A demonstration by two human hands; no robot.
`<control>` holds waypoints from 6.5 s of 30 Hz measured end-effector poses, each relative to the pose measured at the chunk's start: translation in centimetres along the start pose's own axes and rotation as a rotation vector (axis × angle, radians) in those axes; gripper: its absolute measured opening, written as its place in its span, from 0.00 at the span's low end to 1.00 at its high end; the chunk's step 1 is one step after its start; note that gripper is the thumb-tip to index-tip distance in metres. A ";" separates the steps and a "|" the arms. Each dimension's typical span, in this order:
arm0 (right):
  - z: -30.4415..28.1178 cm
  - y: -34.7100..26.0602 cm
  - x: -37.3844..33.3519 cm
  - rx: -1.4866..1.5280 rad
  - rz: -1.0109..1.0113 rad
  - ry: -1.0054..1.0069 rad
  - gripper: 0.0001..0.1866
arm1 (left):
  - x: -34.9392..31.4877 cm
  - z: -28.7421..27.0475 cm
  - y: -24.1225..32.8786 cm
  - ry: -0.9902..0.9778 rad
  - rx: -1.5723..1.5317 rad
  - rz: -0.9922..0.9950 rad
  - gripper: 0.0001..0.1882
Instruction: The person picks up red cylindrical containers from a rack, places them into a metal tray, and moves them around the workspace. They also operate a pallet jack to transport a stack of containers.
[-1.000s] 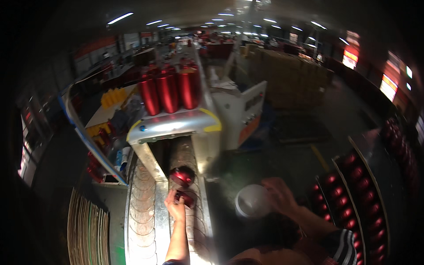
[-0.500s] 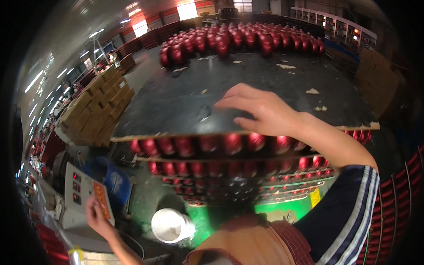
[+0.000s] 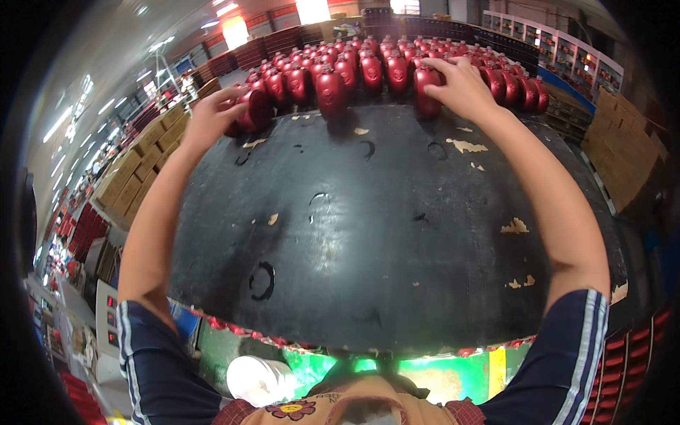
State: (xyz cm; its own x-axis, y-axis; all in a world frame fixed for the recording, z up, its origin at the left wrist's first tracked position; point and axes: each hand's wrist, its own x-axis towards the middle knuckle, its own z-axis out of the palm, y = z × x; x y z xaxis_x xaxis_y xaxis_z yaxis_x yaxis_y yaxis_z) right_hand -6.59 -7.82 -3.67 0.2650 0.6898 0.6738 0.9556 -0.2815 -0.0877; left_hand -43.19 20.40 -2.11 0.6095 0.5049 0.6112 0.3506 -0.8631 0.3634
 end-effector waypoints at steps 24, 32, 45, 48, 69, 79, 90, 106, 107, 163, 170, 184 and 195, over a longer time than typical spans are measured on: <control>13.6 5.7 3.9 0.132 0.169 0.120 0.35 | 1.8 10.1 2.5 0.000 -0.084 -0.052 0.29; 7.5 -5.4 -1.8 1.077 0.105 -0.008 0.30 | -23.3 -13.5 3.8 0.401 -0.605 -0.357 0.27; -3.0 -49.2 -19.7 2.481 0.509 -0.880 0.23 | -64.8 -19.7 -5.4 1.135 -1.832 -0.958 0.30; 1.5 -58.8 -25.8 2.619 0.964 -1.071 0.21 | -69.6 -17.2 -9.1 0.889 -2.429 -0.570 0.36; 31.5 -79.8 -41.9 2.119 1.851 -2.670 0.29 | -84.5 -15.8 -8.8 1.745 -1.615 -0.728 0.27; 15.6 -92.5 -53.4 2.039 -0.358 -1.473 0.31 | -100.2 -20.0 14.0 1.551 0.513 -1.567 0.29; 9.7 -108.5 -78.5 1.508 -1.303 -1.186 0.31 | -107.7 -21.5 4.4 1.055 0.899 -2.142 0.38; 13.9 -105.4 -40.6 1.492 -1.004 -0.907 0.25 | -108.5 -35.2 -11.1 0.914 1.014 -1.298 0.25; 14.5 -102.1 -35.0 1.385 -1.010 -0.658 0.24 | -106.3 -36.2 -12.3 0.951 0.891 -1.160 0.23; 35.3 -63.7 16.1 1.723 0.424 -0.301 0.43 | -37.5 -40.6 -40.5 0.390 -1.068 -0.505 0.38; 23.6 -81.6 6.1 2.379 0.665 -0.639 0.28 | -58.1 -42.7 -34.7 1.002 -1.418 -0.662 0.27; 31.0 -112.1 -24.4 2.466 1.483 -2.360 0.26 | -90.0 -34.5 -42.7 1.123 -2.490 -0.630 0.35; 39.2 -115.6 -34.5 2.250 2.138 -2.153 0.31 | -92.8 -35.8 -43.9 1.050 -2.712 -0.399 0.41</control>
State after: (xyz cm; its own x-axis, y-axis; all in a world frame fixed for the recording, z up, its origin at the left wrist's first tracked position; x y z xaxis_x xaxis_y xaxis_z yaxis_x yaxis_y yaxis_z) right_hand -121.14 27.05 -45.53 -0.9154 0.3337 -0.2254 -0.4026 -0.7535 0.5197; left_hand -140.58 11.70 -49.57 0.3185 0.9458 0.0635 -0.8388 0.3124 -0.4460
